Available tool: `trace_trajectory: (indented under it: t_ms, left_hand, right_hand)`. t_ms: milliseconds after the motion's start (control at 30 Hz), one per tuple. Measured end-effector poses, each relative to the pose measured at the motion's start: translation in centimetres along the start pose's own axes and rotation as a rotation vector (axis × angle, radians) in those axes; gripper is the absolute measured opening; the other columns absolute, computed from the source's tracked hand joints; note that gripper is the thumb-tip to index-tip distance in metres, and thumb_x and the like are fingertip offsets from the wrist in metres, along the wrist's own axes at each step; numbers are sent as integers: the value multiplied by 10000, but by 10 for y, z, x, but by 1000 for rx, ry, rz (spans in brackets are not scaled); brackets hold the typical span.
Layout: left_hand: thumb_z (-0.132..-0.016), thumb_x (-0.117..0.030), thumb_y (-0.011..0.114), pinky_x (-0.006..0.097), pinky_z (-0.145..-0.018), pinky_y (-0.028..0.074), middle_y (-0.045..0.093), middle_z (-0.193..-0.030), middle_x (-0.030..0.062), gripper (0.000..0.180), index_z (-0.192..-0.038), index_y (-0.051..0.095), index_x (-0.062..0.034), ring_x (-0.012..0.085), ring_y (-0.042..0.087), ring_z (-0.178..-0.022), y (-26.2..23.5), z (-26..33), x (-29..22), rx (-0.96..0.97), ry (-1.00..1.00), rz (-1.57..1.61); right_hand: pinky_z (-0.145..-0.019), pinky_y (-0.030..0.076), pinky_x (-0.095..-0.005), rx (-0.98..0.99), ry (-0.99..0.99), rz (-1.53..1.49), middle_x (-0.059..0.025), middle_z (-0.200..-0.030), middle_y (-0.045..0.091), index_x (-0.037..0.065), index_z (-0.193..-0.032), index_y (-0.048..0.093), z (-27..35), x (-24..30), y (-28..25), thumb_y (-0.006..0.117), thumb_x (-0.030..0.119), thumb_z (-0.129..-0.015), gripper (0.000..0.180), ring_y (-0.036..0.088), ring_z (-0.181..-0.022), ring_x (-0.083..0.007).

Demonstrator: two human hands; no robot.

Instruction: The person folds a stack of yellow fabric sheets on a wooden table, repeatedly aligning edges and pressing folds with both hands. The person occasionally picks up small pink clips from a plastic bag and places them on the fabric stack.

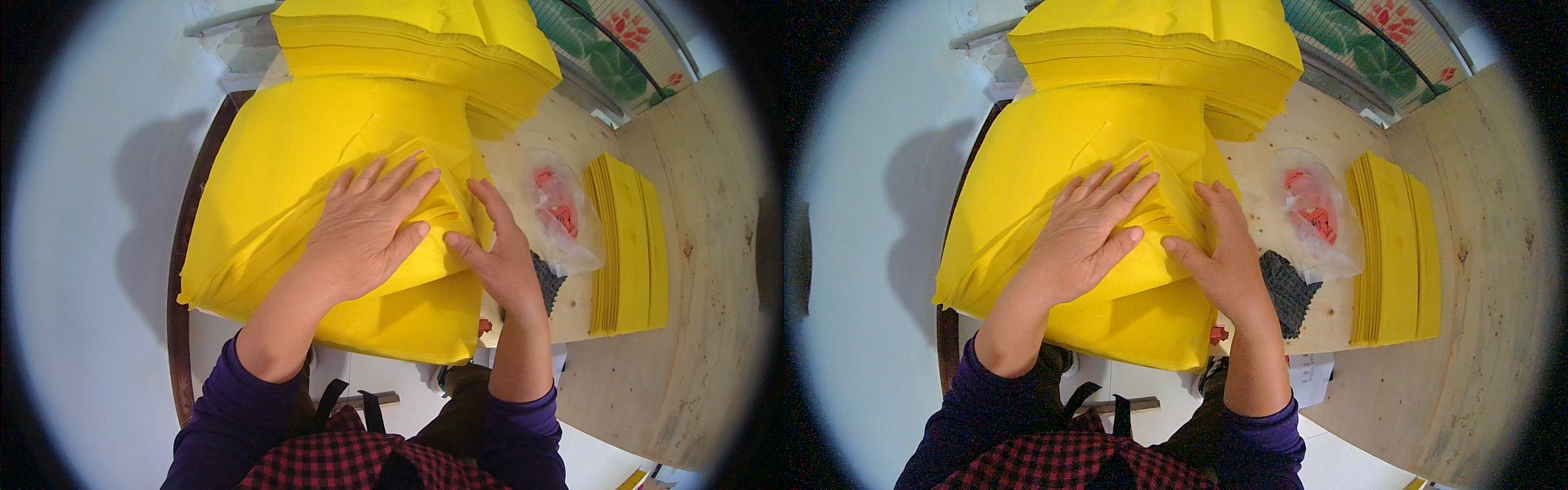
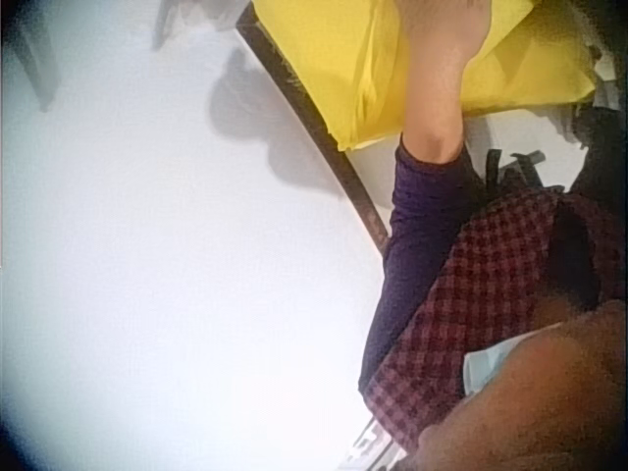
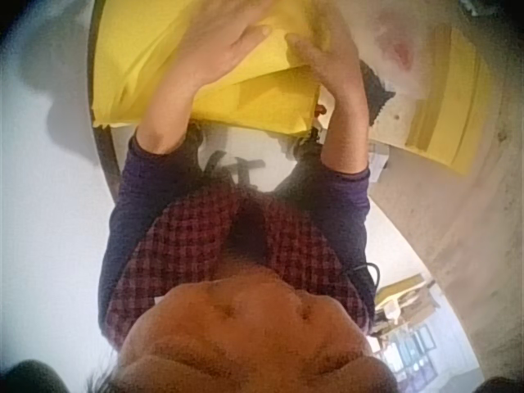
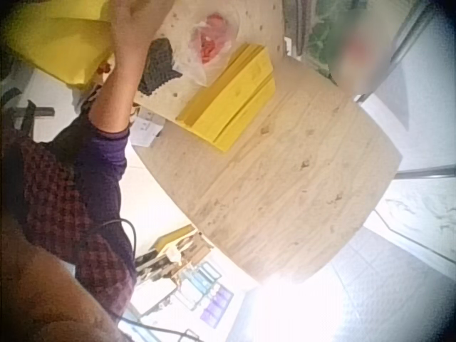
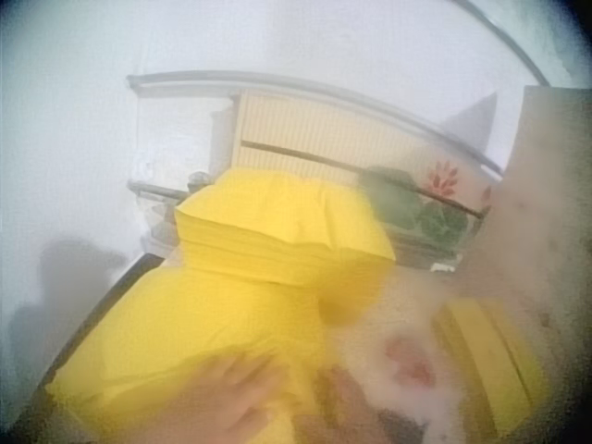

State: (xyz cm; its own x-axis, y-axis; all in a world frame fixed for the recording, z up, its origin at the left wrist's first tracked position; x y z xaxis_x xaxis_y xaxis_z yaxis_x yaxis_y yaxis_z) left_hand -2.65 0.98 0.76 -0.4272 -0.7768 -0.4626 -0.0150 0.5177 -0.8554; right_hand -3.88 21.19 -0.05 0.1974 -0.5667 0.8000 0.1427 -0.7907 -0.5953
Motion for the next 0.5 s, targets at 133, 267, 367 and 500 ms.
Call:
trace_trajectory:
  t_ms: [133,267,367,500]
  left_hand:
    - [-1003,-487,400,585,-1165,193,341,-1586,139,617,-1533,359,-174,445,307,-1431,1,0,1,13,-6,5]
    - [-1000,-499,396,587,-1164,192,340,-1587,138,627,-1534,357,-174,446,305,-1433,1,0,1,16,-11,4]
    - [-999,-497,398,586,-1162,196,341,-1586,138,626,-1534,357,-173,446,308,-1431,1,0,1,14,-9,4]
    - [-998,-437,446,583,-1158,226,356,-1576,134,592,-1519,380,-165,432,332,-1422,1,0,0,-6,-2,-19]
  right_hand:
    - [-1195,247,-421,44,0,50,-261,-1546,338,47,-1458,424,1,2,-2,800,263,-749,831,290,-1469,-379]
    - [-1199,241,-414,125,-29,110,-264,-1551,330,55,-1479,396,6,6,-7,817,253,-715,895,279,-1475,-377]
    - [-1198,239,-407,170,-89,112,-267,-1552,329,56,-1483,392,8,10,-17,824,295,-719,910,271,-1480,-376]
    - [-1192,249,-405,88,-48,-36,-267,-1542,348,46,-1465,417,2,5,-17,826,345,-731,892,286,-1474,-375]
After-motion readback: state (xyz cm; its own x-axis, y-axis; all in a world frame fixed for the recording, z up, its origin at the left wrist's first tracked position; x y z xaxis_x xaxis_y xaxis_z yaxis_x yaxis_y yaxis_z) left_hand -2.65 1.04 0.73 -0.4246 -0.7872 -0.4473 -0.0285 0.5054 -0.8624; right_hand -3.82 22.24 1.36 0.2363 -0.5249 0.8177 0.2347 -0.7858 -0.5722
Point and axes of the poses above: each hand's wrist, its own z-axis away from the middle knuckle, its own y-axis out of the palm, x = y × z, the point moved 3 cm from there along -z, towards the middle knuckle
